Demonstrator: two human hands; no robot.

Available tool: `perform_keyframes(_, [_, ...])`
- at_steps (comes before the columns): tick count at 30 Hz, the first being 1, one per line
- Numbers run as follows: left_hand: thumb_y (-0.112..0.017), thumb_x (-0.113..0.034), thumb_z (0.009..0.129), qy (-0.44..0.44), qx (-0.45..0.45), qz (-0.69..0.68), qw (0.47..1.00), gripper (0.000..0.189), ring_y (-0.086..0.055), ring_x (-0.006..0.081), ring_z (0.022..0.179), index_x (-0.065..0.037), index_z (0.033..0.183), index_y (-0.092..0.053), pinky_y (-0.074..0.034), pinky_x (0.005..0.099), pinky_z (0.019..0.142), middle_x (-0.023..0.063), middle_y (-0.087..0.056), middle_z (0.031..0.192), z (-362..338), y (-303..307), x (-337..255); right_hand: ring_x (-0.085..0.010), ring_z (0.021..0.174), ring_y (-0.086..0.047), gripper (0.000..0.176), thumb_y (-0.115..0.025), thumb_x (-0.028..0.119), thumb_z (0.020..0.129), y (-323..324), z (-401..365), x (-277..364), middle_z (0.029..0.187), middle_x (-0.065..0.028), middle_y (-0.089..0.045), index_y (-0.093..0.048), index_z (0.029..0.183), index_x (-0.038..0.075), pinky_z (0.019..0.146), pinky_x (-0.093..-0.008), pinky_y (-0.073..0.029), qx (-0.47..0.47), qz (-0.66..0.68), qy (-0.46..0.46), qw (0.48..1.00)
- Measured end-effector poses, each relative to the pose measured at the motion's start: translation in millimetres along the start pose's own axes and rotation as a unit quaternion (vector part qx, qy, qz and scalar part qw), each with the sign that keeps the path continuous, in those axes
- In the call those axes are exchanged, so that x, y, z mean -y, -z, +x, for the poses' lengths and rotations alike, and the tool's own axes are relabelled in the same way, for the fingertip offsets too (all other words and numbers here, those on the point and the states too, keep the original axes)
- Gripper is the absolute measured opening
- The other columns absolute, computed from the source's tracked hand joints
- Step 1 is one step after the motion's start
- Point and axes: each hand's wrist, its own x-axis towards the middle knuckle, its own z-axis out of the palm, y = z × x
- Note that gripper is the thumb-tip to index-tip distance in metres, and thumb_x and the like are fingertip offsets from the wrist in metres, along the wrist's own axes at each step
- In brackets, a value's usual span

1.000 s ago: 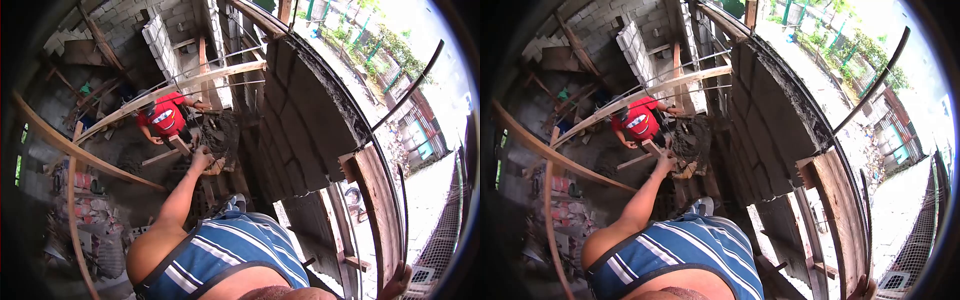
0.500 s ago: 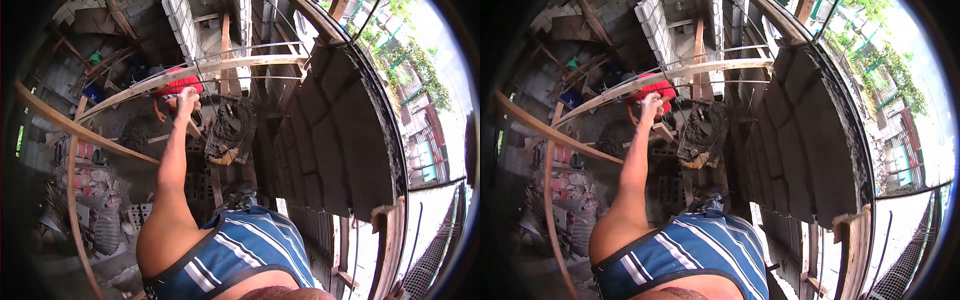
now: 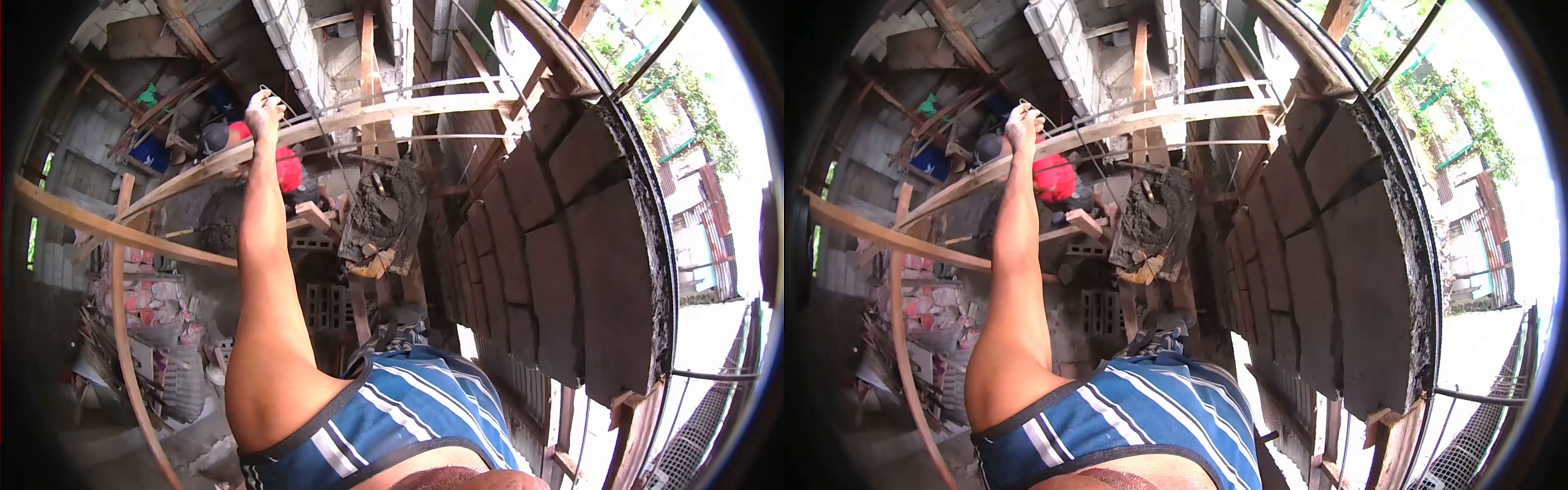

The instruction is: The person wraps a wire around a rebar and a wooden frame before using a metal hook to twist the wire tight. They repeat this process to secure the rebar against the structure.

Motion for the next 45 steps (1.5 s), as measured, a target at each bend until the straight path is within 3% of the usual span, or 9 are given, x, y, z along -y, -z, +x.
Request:
perform_keyframes(6, [-0.067,-0.009,0.084,-0.013,-0.045,0.149,0.988,0.028,-0.07,0.0154,0.066,-0.005,0.111,-0.072,-0.056,0.0281,0.061,0.0115,-0.075,0.09,35,-16,36,-0.0167,0.045,-0.044,0.052,-0.079,0.047,0.086,11,2,15,0.051,-0.0025,-0.052,-0.057,0.06,0.007,0.044,-0.0357,-0.036,0.008,0.043,-0.014,0.999])
perform_keyframes(10, [-0.064,-0.014,0.081,-0.088,-0.042,0.37,0.924,0.023,-0.073,0.0332,0.083,-0.015,0.101,-0.075,-0.056,0.0426,0.075,0.016,-0.074,0.088,30,-10,59,-0.0164,0.046,-0.045,0.051,-0.079,0.047,0.086,19,4,32,0.051,-0.0027,-0.052,-0.058,0.061,0.007,0.044,-0.0354,-0.037,-0.002,0.133,-0.013,0.991])
perform_keyframes(17, [-0.064,-0.013,0.076,0.023,-0.027,0.401,0.915,0.014,-0.07,0.0389,0.086,-0.012,0.087,-0.073,-0.054,0.0477,0.074,0.0202,-0.072,0.087,44,13,151,-0.0203,0.05,-0.049,0.046,-0.08,0.04,0.087,27,7,50,0.056,-0.0063,-0.057,-0.06,0.065,0.005,0.048,-0.0373,-0.04,-0.004,0.174,0.002,0.985])
perform_keyframes(24, [-0.063,-0.011,0.077,-0.069,-0.015,0.466,0.882,0.041,-0.069,0.0359,0.102,-0.012,0.117,-0.069,-0.053,0.0433,0.09,0.018,-0.072,0.105,14,1,110,-0.0238,0.059,-0.058,0.035,-0.081,0.031,0.086,23,9,39,0.064,-0.0105,-0.065,-0.068,0.074,0.001,0.055,-0.0357,-0.048,-0.014,0.139,0.05,0.989])
perform_keyframes(30, [-0.057,-0.002,0.079,-0.013,0.063,0.467,0.882,0.081,-0.066,0.0354,0.111,-0.02,0.153,-0.032,-0.051,0.0453,0.093,0.015,-0.065,0.129,-26,-3,78,-0.0235,0.068,-0.062,0.028,-0.07,0.029,0.095,4,8,4,0.077,-0.0128,-0.069,-0.07,0.089,0.001,0.064,-0.0343,-0.051,0.024,0.154,0.046,0.987])
perform_keyframes(38, [-0.066,-0.016,0.079,-0.064,0.046,0.522,0.849,0.06,-0.065,0.0399,0.109,-0.014,0.137,-0.051,-0.051,0.0467,0.093,0.024,-0.067,0.114,-14,12,111,-0.0291,0.086,-0.063,0.036,-0.055,0.03,0.105,-45,7,-84,0.097,-0.0221,-0.068,-0.068,0.109,-0.003,0.081,-0.0372,-0.048,0.065,0.059,0.134,0.987])
perform_keyframes(40, [-0.066,-0.016,0.078,0.08,0.05,0.528,0.844,0.075,-0.06,0.0426,0.118,-0.009,0.148,-0.039,-0.049,0.0467,0.097,0.031,-0.061,0.123,-34,2,69,-0.0306,0.09,-0.063,0.036,-0.056,0.03,0.104,-23,13,-38,0.104,-0.0232,-0.066,-0.067,0.112,-0.004,0.08,-0.0378,-0.048,0.201,0.148,-0.129,0.96])
perform_keyframes(42, [-0.066,-0.017,0.079,-0.101,-0.119,0.514,0.844,0.085,-0.048,0.0465,0.131,-0.002,0.153,-0.026,-0.044,0.0464,0.106,0.038,-0.049,0.136,-13,8,134,-0.0211,0.065,-0.048,0.036,-0.068,0.034,0.097,-32,2,-31,0.069,-0.0112,-0.055,-0.062,0.086,0.001,0.059,-0.0384,-0.04,0.062,0.201,-0.035,0.977])
perform_keyframes(45, [-0.068,-0.02,0.082,-0.162,-0.109,0.456,0.868,0.083,-0.036,0.0473,0.141,0.002,0.152,-0.028,-0.035,0.0454,0.116,0.0383,-0.037,0.148,-53,-23,60,-0.0202,0.062,-0.049,0.038,-0.065,0.04,0.098,5,1,15,0.07,-0.0097,-0.057,-0.064,0.087,0.004,0.057,-0.0381,-0.041,0.069,0.097,-0.085,0.989])
